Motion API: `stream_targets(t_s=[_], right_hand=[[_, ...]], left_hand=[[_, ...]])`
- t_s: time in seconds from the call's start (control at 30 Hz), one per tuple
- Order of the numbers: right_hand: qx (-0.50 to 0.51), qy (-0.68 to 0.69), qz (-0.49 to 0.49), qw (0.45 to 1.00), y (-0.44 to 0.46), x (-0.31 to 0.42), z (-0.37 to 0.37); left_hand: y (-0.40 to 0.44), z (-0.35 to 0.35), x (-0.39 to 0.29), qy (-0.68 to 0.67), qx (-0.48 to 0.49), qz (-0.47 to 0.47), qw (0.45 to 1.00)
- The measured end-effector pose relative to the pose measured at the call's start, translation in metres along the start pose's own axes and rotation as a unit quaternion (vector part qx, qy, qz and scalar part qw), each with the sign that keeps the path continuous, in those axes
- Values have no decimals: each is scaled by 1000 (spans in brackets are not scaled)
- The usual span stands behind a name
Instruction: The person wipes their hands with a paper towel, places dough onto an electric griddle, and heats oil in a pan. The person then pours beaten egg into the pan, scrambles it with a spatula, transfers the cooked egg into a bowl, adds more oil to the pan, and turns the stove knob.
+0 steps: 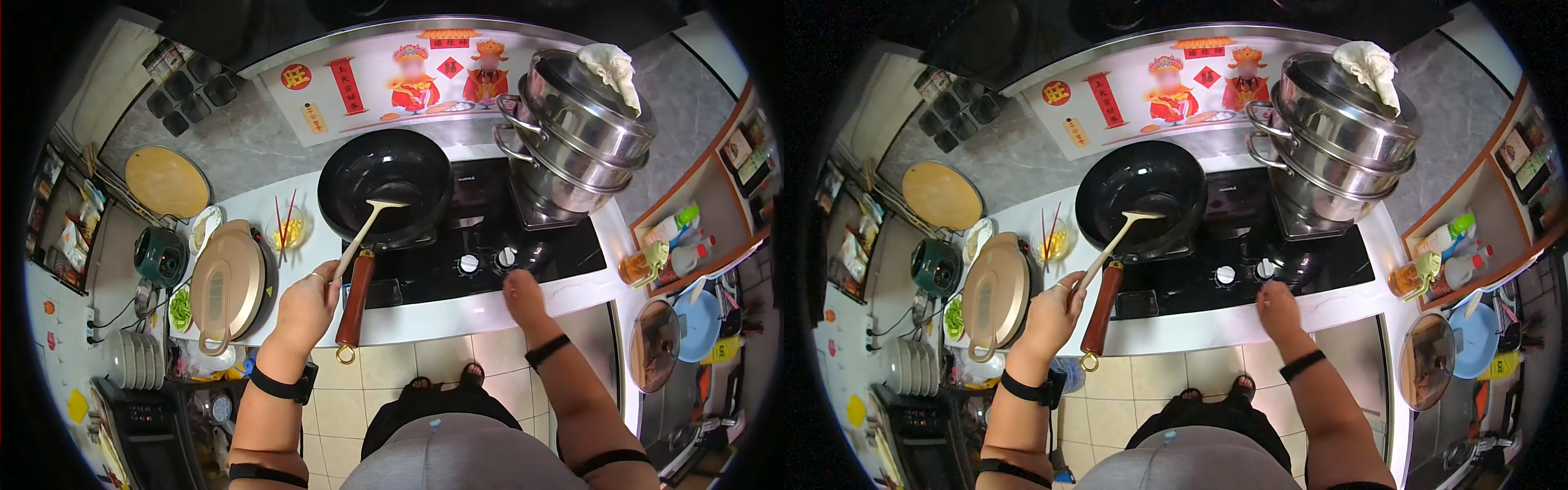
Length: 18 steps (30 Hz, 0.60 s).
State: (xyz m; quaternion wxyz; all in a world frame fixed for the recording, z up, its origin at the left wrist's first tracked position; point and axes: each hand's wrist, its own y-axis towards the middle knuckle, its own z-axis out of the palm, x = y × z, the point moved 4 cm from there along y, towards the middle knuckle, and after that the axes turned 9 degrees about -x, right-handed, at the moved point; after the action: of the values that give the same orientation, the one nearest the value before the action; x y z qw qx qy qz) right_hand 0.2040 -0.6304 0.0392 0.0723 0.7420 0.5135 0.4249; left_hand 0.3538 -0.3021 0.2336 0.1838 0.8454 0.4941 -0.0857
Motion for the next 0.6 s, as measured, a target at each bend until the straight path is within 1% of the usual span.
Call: stream_targets(t_s=[0.07, 0.13, 0.17, 0.23, 0.27, 0.33, 0.4, 0.47, 0.53, 0.6], right_hand=[[82, -94, 26, 992, 14, 19, 30], [142, -162, 1, 977, 28, 29, 55], [142, -161, -3, 977, 34, 33, 62], [180, -241, -46, 953, 41, 37, 76], [183, -238, -51, 952, 42, 35, 84], [214, -290, -100, 927, 44, 31, 97], [225, -283, -115, 925, 45, 26, 102], [242, -274, -127, 922, 45, 20, 105], [257, -253, -118, 925, 45, 14, 106], [265, -241, -123, 925, 44, 9, 109]], left_hand=[[0, -1, 0, -20, 7, -6, 1000], [0, 3, 4, -21, 1, 1, 1000], [-1, 5, 5, -20, -1, 9, 1000], [-3, 4, 6, -24, 0, 0, 1000], [-5, 3, 7, -28, 3, -5, 1000], [-14, 2, 13, -25, -6, -4, 1000], [-27, -5, 18, -36, -18, -34, 999], [-45, -14, 24, -46, -19, -40, 998], [-68, -19, 33, -38, -12, -79, 996], [-94, -20, 43, -48, -16, -91, 995]])
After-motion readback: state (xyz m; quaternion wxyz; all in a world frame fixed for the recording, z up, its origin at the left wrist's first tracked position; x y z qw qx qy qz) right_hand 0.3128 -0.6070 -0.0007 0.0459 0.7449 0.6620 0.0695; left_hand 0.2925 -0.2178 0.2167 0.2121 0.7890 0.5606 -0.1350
